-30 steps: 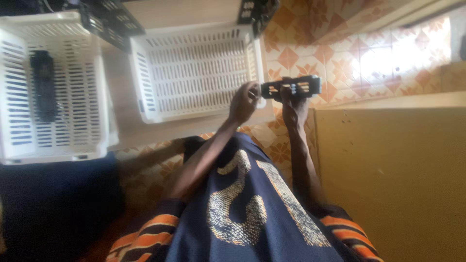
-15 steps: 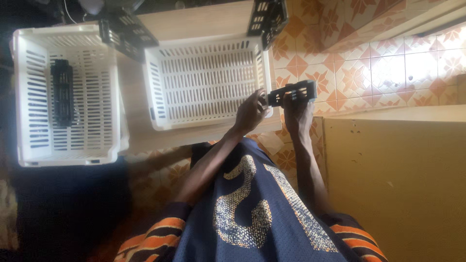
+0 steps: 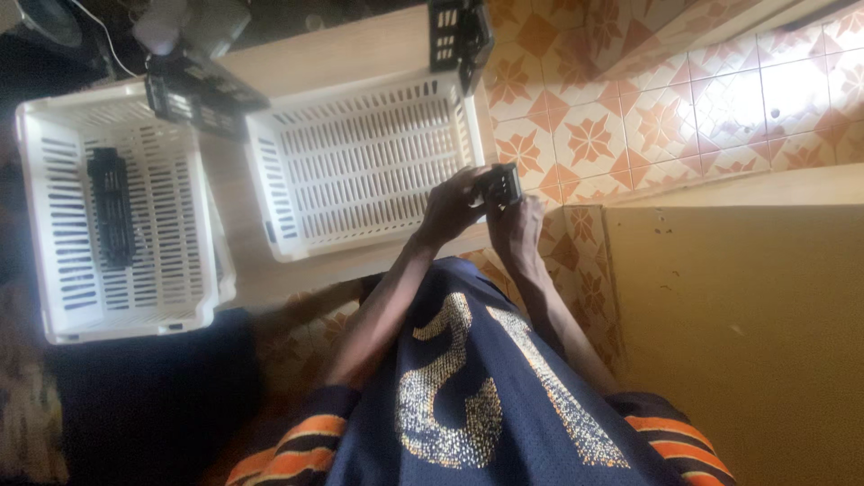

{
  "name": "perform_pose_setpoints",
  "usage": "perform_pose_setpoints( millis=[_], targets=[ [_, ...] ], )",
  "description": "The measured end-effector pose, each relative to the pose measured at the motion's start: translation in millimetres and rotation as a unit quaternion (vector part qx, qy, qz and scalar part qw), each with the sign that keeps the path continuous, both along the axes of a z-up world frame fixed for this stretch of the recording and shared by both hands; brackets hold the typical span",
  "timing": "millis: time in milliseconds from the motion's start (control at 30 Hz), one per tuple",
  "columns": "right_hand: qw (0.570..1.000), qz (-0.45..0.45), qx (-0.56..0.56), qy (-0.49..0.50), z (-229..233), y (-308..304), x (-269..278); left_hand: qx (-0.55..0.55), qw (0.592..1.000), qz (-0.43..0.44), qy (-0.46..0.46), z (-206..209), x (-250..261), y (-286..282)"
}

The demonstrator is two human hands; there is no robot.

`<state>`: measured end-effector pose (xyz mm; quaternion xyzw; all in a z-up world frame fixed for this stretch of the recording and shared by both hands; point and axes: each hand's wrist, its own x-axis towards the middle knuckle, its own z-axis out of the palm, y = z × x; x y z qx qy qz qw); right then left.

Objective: The person assembles a three-tier plastic storage rack by hand. They attach black plastic side supports to white baskets, then stack the baskets vertically to form a complete unit.

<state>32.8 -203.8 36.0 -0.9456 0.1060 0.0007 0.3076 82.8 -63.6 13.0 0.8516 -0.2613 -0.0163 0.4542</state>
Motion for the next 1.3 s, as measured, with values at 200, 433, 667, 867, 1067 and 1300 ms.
perform_pose_setpoints(
  millis=[200, 433, 667, 867, 1067, 1300],
  targets=[
    [0.992, 0.016, 0.023, -0.126, -13, 5, -11, 0.006, 0.997, 0.051, 0.050, 7, -11, 0],
    [0.991, -0.057, -0.122, 0.005, -34, 3, -7, 0.021, 0.998, 0.028, 0.051, 2, -6, -1],
    [0.994, -0.067, 0.071, -0.057, -5, 7, -19, 0.001, 0.993, 0.049, 0.112, -15, -34, 4],
    [0.929, -0.080, 0.193, -0.304, 7, 43, -55, -0.005, 0.996, 0.079, 0.051, -19, -80, 87],
    [0.960, -0.093, 0.211, -0.162, -17, 78, -81, -0.039, 0.969, 0.244, -0.003, -23, -111, 203],
    [0.956, 0.038, 0.282, -0.064, -21, 173, -64, -0.037, 0.917, 0.394, -0.046, 7, -109, 333]
  ],
)
